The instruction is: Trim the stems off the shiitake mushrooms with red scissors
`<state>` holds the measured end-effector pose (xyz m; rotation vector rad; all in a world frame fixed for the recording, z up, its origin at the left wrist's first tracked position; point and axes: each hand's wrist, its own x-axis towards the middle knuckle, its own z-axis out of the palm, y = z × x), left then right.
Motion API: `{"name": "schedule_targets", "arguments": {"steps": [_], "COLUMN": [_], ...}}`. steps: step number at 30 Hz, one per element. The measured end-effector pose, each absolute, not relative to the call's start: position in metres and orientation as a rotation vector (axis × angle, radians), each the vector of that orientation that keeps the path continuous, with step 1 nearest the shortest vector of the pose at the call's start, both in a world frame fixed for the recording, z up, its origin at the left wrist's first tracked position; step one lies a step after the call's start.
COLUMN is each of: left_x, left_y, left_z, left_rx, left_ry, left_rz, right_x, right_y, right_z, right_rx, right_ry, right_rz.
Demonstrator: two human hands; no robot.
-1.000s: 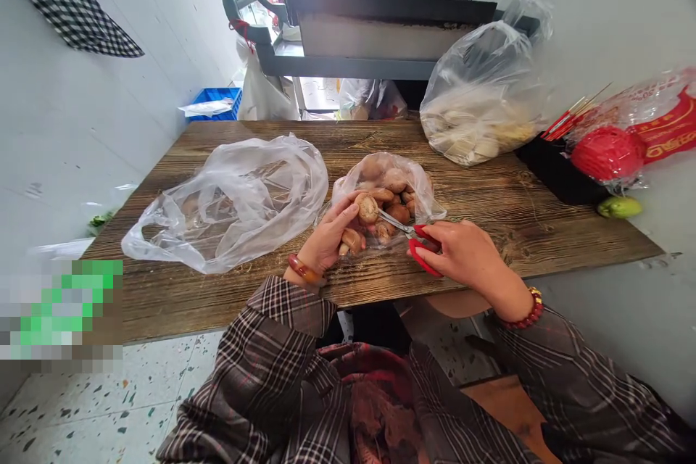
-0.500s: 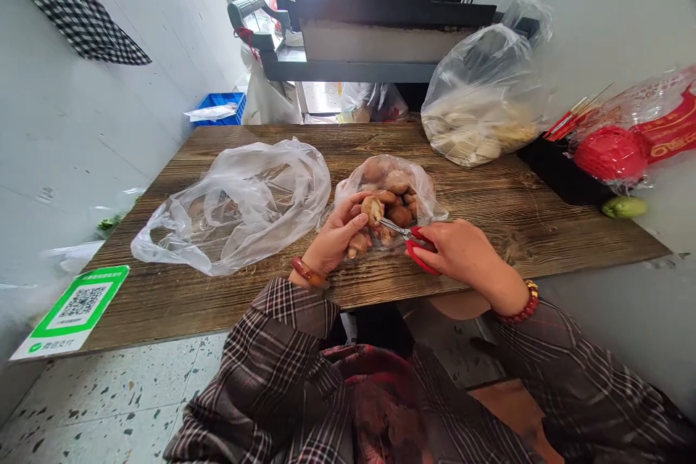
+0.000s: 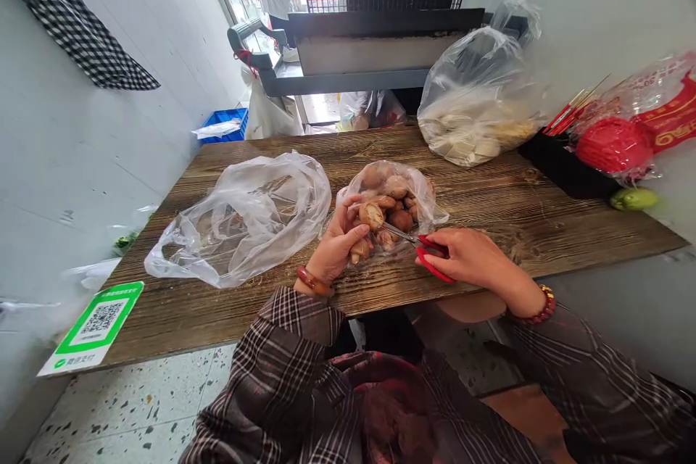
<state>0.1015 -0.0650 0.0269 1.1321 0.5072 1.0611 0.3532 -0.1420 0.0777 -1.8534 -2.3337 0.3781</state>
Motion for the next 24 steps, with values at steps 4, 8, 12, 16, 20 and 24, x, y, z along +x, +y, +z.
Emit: {"name": "schedule_targets", "arguments": {"steps": [4,8,12,16,20,24], "left_x": [0.102,0.103,0.103,0.104,0.104,0.102], "left_y": [-0.065,-0.066,-0.066,-0.066,-0.065,-0.066], "left_z": [0.027,0.026,0.024,0.022,0.023,0.024], "left_rx": [1.151,1.187,1.228,1.273,1.314,1.269], "left_ry": [0.552,0.547,0.555,0.54,0.556,0.65], "left_rz": [1.049,1.081,1.094,1.133,1.142,1.137], "right_x": [0.36,0.356,0.347,0.342,0.338,0.335], "right_y": [-0.145,-0.145,-0.142,-0.136,-0.131,-0.13], "right_z": [0.073,0.065,0.062,0.068,0.077,0.083], "right_rx": [-1.742,-1.627,-1.709,-1.84,-1.911,-1.949], "right_ry": [-2.242,-2.185,-2.165,-2.22,-2.274,-2.287], "right_rz": [0.601,0.776,0.784,0.645,0.504,0.414]}}
